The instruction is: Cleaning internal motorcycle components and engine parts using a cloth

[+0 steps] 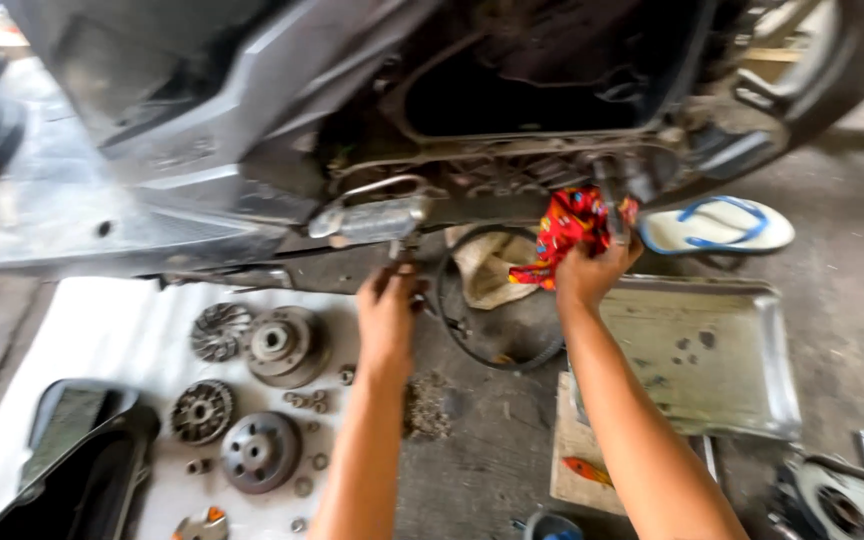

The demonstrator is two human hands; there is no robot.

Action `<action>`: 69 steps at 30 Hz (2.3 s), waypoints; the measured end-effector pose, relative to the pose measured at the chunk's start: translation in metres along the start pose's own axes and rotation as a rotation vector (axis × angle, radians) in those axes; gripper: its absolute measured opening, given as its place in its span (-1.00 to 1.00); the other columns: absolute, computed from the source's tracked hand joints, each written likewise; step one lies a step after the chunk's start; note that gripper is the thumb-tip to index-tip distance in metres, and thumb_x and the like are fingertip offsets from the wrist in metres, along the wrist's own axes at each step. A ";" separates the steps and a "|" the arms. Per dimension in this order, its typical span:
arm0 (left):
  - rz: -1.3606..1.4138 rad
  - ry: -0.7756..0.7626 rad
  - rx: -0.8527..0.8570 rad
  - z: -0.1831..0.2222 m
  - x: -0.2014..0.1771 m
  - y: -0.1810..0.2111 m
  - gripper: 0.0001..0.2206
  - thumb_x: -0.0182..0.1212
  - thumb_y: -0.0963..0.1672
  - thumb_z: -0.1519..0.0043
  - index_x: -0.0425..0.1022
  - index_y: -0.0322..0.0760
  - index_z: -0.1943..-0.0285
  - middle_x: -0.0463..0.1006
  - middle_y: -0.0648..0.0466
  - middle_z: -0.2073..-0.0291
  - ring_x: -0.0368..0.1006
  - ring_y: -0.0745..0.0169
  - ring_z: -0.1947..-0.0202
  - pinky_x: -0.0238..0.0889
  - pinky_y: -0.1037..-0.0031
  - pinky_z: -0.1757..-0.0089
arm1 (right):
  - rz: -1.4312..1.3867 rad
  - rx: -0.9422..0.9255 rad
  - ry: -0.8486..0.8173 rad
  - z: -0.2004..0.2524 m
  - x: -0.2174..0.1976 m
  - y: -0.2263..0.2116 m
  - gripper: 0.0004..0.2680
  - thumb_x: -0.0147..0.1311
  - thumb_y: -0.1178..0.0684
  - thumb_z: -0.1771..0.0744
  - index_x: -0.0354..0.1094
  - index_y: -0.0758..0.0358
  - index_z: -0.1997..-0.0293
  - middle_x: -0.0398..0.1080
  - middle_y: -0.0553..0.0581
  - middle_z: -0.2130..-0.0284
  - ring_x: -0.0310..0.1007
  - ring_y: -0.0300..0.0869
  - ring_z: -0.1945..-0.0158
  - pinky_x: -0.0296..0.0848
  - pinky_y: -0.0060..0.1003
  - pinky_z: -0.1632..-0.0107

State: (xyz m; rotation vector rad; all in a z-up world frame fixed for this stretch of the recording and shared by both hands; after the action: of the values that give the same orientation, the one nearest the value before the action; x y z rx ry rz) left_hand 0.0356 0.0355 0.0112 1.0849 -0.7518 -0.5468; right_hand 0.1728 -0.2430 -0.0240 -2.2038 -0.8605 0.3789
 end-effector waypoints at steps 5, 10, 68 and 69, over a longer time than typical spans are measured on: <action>-0.009 -0.033 0.034 0.003 -0.002 -0.007 -0.66 0.22 -0.19 -0.21 0.55 -0.33 -0.19 0.61 -0.09 0.21 0.54 0.11 0.31 0.37 0.44 0.37 | -0.209 0.067 -0.020 0.049 0.033 -0.052 -0.60 0.14 0.44 -0.22 0.37 0.39 -0.18 0.31 0.46 0.04 0.37 0.23 -0.09 0.36 -0.07 -0.19; -0.131 -0.161 0.065 0.013 0.001 0.019 -0.47 0.17 -0.16 -0.21 0.35 -0.33 -0.42 0.58 -0.09 0.06 0.47 0.19 0.13 0.36 0.47 0.10 | -0.529 0.363 -0.202 0.059 0.036 -0.078 -0.66 0.00 0.34 -0.28 0.36 0.21 -0.17 0.46 0.02 -0.03 0.46 -0.21 -0.04 0.42 -0.34 -0.17; -0.613 0.255 0.233 -0.042 -0.016 0.023 -0.56 0.13 -0.07 -0.22 0.46 -0.05 -0.33 0.54 -0.11 0.13 0.59 -0.32 0.18 0.50 0.01 0.26 | 0.913 -0.080 -1.305 0.073 0.098 -0.085 -0.61 -0.22 -0.05 -0.36 0.36 -0.18 -0.36 0.51 0.23 -0.12 0.34 0.16 -0.27 0.15 0.04 -0.35; -0.672 0.170 0.197 -0.040 -0.011 0.019 -0.54 0.12 -0.07 -0.25 0.39 -0.08 -0.39 0.51 -0.16 0.06 0.58 -0.41 0.17 0.50 -0.05 0.26 | 0.902 -0.070 -1.289 0.072 0.095 -0.097 -0.63 -0.15 -0.03 -0.36 0.39 -0.11 -0.34 0.53 0.27 -0.10 0.34 0.19 -0.26 0.14 0.08 -0.37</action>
State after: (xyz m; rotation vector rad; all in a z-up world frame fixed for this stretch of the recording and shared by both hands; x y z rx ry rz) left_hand 0.0596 0.0736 0.0150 1.5560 -0.2788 -0.9448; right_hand 0.1613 -0.0912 -0.0044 -2.1251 -0.3329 2.3542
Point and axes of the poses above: each hand's wrist, its own z-axis away from the middle knuckle, its own x-axis out of the palm, y = z × x, the point moved 5 cm from there along -z, towards the middle knuckle
